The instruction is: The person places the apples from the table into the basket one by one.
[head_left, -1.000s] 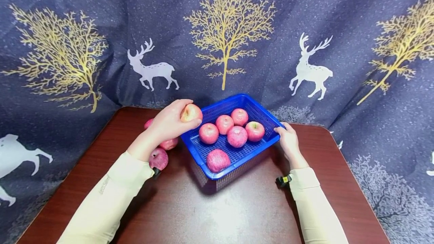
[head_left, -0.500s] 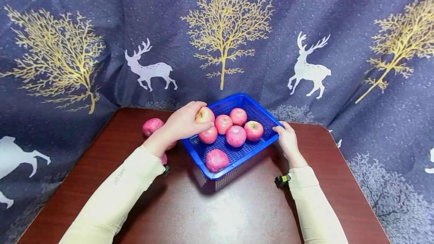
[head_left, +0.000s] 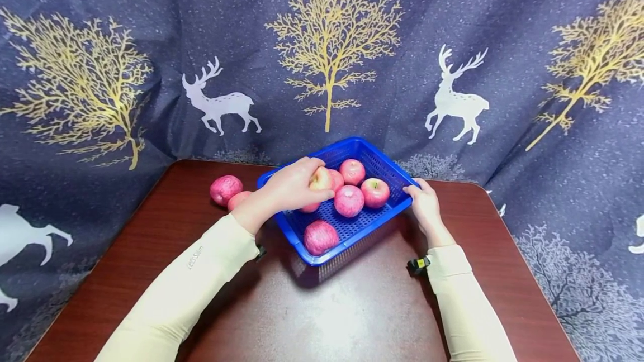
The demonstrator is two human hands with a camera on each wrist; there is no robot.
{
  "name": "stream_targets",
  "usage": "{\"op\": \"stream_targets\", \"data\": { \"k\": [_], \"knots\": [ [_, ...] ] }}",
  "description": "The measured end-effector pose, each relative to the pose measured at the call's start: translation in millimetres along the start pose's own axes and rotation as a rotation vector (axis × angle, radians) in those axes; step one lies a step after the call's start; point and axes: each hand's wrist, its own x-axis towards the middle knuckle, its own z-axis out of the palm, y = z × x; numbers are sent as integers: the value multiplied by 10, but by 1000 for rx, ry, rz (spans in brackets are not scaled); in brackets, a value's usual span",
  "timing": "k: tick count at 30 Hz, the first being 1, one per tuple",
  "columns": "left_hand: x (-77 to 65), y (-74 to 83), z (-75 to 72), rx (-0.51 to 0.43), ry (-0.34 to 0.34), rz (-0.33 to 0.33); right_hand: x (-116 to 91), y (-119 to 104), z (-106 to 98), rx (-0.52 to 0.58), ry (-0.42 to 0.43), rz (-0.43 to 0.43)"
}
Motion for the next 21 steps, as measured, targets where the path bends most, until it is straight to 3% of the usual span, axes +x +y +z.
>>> {"op": "stream_targets", "data": {
  "k": [9, 17, 21],
  "knots": [
    [0, 101, 153, -14, -51, 46, 19, 14, 12, 17, 7, 2],
    [17, 147, 276, -22, -78, 171, 16, 12, 19, 21, 6, 0],
    [5, 197, 312, 16, -115, 146, 16, 10, 15, 13, 7, 2]
  ]
}}
